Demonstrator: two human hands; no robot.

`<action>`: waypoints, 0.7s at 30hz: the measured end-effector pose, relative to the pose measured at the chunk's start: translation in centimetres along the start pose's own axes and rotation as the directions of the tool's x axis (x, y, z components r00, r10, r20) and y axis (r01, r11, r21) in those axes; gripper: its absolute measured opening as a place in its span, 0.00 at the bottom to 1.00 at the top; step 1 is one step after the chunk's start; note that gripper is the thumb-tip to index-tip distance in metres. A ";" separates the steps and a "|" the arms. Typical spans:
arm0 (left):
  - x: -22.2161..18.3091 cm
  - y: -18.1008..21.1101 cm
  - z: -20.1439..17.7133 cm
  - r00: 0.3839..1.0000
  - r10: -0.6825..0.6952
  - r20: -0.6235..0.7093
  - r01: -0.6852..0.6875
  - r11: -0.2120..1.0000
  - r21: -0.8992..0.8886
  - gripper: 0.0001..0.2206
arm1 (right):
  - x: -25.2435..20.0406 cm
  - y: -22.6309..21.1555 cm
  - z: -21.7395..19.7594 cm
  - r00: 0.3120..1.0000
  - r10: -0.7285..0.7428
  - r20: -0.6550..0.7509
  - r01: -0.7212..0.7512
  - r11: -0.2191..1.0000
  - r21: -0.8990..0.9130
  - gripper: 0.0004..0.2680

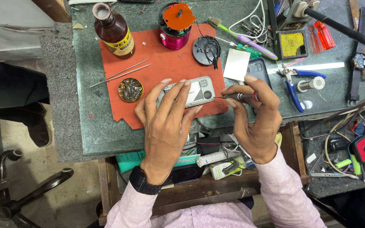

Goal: The person removes the back cover and battery from a feature phone, then uses a screwdriver to tighten screws on the back of the device. They reassemble the phone and test the screen and keypad.

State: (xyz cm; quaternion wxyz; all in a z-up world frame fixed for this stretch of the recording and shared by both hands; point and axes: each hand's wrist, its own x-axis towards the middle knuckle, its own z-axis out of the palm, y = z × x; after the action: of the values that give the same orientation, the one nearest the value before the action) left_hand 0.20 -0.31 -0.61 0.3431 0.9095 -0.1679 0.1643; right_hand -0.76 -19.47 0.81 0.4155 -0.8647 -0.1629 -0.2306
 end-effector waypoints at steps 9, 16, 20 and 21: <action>0.1 -0.1 0.1 1.000 0.001 -0.001 -0.001 1.000 0.017 0.23 | 1.8 -1.0 -0.8 0.991 -0.107 0.077 0.123 0.960 -0.253 0.20; 0.2 -0.2 0.1 1.000 0.017 -0.012 -0.016 1.000 0.010 0.23 | 3.4 -2.0 -1.8 0.999 -0.013 0.042 0.019 0.988 -0.151 0.12; 0.2 -0.2 0.2 1.000 0.031 0.002 -0.031 0.999 0.018 0.22 | 3.5 -2.0 -1.8 1.000 0.002 0.016 0.001 0.989 -0.145 0.10; 0.2 -0.2 0.1 1.000 0.030 0.009 -0.030 0.999 0.024 0.22 | 3.5 -2.0 -1.8 0.998 0.051 0.027 -0.050 0.998 -0.046 0.11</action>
State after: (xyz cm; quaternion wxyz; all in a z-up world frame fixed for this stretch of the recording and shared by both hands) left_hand 0.43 -0.29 -0.72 0.3288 0.9116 -0.1811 0.1674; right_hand 0.75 -19.44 4.94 0.3994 -0.8808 -0.1414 -0.2116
